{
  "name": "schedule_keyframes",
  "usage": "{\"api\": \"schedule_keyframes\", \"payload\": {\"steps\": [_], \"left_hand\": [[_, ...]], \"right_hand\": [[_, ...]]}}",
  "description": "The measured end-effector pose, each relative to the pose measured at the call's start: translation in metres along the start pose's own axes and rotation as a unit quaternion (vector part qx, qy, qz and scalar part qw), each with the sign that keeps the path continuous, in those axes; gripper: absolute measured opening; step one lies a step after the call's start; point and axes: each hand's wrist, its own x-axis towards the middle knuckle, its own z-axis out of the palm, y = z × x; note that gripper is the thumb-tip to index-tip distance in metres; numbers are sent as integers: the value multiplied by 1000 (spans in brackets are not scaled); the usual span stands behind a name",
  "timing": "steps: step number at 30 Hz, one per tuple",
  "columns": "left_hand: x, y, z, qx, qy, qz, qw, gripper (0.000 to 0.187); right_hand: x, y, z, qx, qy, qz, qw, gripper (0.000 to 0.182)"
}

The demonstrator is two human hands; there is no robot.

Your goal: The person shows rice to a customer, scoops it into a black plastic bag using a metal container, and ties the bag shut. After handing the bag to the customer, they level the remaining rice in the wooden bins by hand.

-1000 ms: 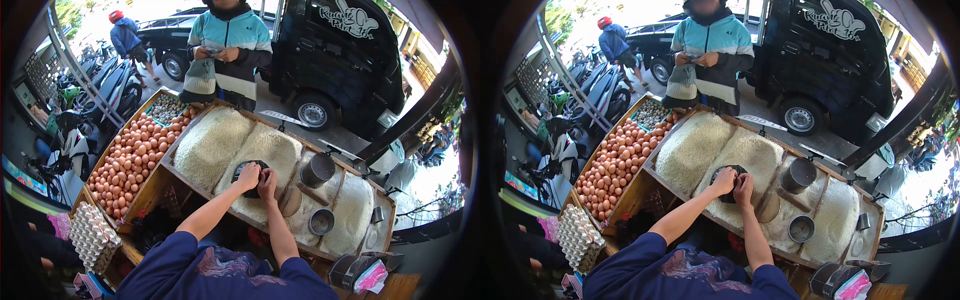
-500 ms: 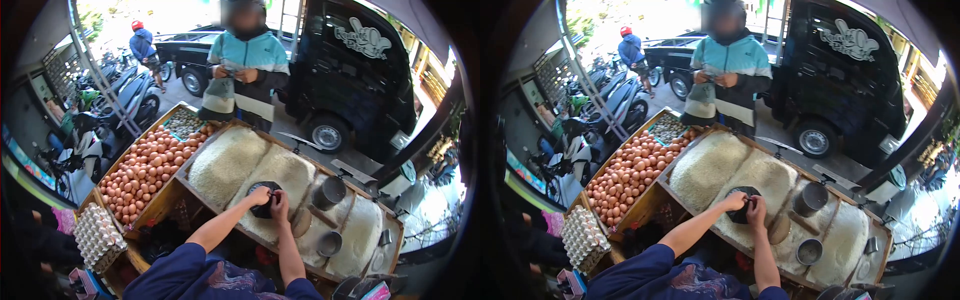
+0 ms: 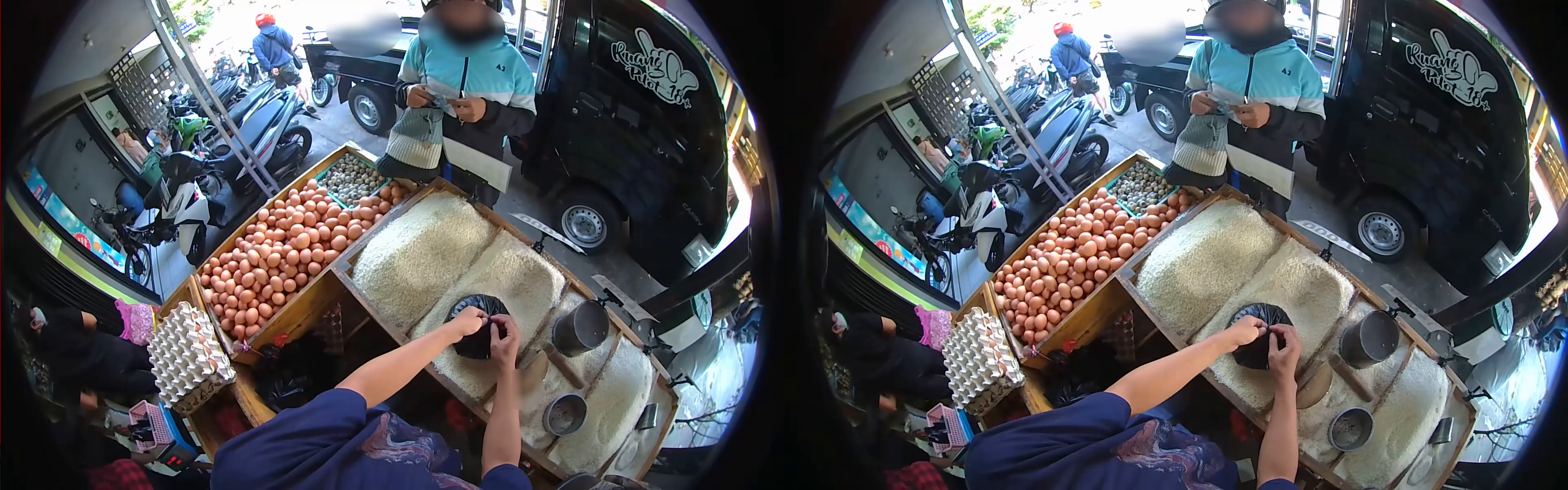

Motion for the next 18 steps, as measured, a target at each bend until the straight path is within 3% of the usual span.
{"api": "schedule_keyframes", "payload": {"steps": [2, 10, 13, 16, 18], "left_hand": [[1, 6, -1, -19, -6, -29, 999, 15], [-6, -7, -18, -95, -55, 15, 994, 21], [6, -33, -15, -107, -41, 82, 990, 18], [-9, -9, -24, 47, -17, 100, 994, 21], [-10, -3, -24, 47, -37, 96, 994, 17]], "right_hand": [[0, 0, 1, -11, -7, -10, 1000, 19], [4, -8, 2, -86, -16, -22, 996, 17], [2, -5, 0, -94, -11, -7, 996, 15], [2, -9, 3, -101, -8, 18, 995, 15], [2, -11, 8, -100, 6, 19, 995, 14]]}}
